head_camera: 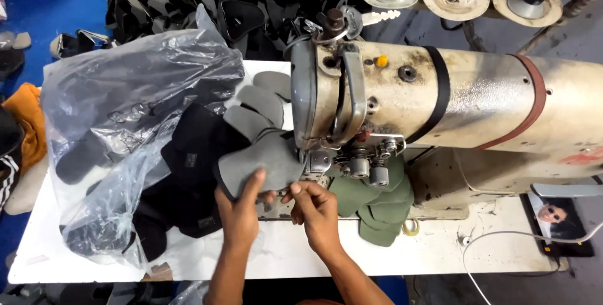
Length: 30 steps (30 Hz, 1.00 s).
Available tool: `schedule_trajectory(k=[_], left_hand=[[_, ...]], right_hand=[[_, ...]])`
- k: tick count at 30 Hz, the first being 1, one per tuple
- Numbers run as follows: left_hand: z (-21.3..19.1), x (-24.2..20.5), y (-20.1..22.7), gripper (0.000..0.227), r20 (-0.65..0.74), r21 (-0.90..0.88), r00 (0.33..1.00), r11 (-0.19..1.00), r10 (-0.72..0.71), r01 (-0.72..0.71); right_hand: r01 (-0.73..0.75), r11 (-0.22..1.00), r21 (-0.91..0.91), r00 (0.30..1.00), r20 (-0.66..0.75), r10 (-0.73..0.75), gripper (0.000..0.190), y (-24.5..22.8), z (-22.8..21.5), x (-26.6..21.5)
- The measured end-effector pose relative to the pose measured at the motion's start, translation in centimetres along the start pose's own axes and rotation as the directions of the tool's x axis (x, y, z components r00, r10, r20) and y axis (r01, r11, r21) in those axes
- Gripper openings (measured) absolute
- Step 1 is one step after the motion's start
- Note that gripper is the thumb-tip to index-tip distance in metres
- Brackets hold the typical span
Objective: The person sorts and matches fabric shoe components at a manufacturing workstation.
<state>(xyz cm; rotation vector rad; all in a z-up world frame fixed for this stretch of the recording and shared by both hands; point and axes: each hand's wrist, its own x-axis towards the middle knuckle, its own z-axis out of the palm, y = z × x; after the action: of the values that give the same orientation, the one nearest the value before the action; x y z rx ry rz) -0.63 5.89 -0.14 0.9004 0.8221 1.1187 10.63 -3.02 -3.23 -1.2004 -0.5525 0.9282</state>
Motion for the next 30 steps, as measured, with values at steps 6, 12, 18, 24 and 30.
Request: schedule_trajectory(k=[6,12,18,24,30], left_hand=[[0.0,-2.2,-1.2,0.018,0.081,-0.009,0.993,0.996,0.092,-0.091],[0.1,-4.2,-2.6,0.022,0.113,-0.019,0.992,0.998,-0.061,0.063],[1.7,-4.6,-2.9,0.022,0.144,-0.053,0.987,0.996,-0.069,0.078],[-2.4,-0.7,-10.7,0.031,0.061,-0.053,0.987,0.988,0.148,-0.144],[0.4,6.0,-5.2,0.049,0.358,0.023,0.931,0.997,0.066,-0.079]], right_hand=[[0.019,1.0,-0.007,0.993,-0.118,-0.02,0.025,0.2,-0.2,0.9],[0.14,0.953,-0.27,0.93,-0.295,-0.22,0.017,-1.8,-5.7,0.0],[0.478,0.247,-0.843,0.251,-0.138,-0.958,0.015,-12.6,-17.5,-1.4],[-0.035,-0.118,-0.992,0.144,0.111,-0.983,0.029,-7.8,-26.8,-0.2],[-0.118,-0.09,-0.989,0.226,0.061,-0.972,0.029,-11.8,-16.8,-3.1]])
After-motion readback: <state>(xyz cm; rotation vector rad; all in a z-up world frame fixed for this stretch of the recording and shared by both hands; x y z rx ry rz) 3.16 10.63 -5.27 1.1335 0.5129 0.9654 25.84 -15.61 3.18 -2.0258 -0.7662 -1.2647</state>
